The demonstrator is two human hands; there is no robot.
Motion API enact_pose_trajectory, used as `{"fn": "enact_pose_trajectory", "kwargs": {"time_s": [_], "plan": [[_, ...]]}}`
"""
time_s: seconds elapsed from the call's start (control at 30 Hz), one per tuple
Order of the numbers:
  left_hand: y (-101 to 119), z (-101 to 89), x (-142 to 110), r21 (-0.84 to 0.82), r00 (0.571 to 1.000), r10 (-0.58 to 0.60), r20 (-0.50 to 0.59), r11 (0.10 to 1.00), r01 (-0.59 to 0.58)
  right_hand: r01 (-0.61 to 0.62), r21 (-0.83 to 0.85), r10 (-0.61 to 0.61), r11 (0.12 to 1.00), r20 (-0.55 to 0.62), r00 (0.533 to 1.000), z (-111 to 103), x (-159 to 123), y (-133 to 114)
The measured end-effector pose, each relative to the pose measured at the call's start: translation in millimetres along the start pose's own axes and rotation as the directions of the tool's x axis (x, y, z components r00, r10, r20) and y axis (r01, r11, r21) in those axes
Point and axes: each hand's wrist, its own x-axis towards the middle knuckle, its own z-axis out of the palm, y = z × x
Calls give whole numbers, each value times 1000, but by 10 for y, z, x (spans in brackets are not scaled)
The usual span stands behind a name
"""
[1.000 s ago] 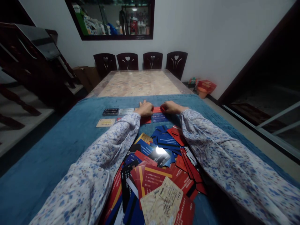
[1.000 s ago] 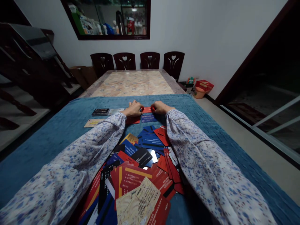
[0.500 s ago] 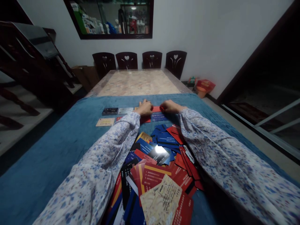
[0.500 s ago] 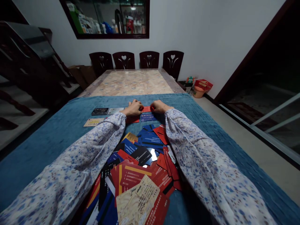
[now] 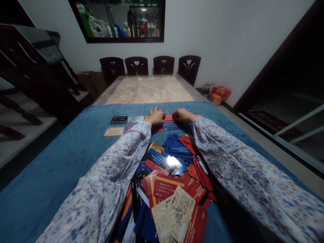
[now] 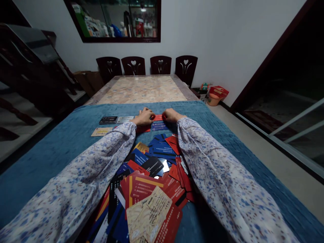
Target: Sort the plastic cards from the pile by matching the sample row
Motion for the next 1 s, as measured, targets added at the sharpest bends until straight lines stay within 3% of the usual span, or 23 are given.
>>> {"fn": "enact_pose_trajectory", "kwargs": {"time_s": [0.27,0.7,1.0], "plan": [[-22,13,-54,-1,999,37,-13,999,-37,5,-25,-6,1000,-55,998,37,-28,18],[58,-27,-226,11,995,95,-39,995,-94,1,76,8,997,-121,993,-28,-252,86],[118,-60,-512,26,985,168,-45,986,-167,39,58,-34,998,-86,996,-119,-595,-96]]}}
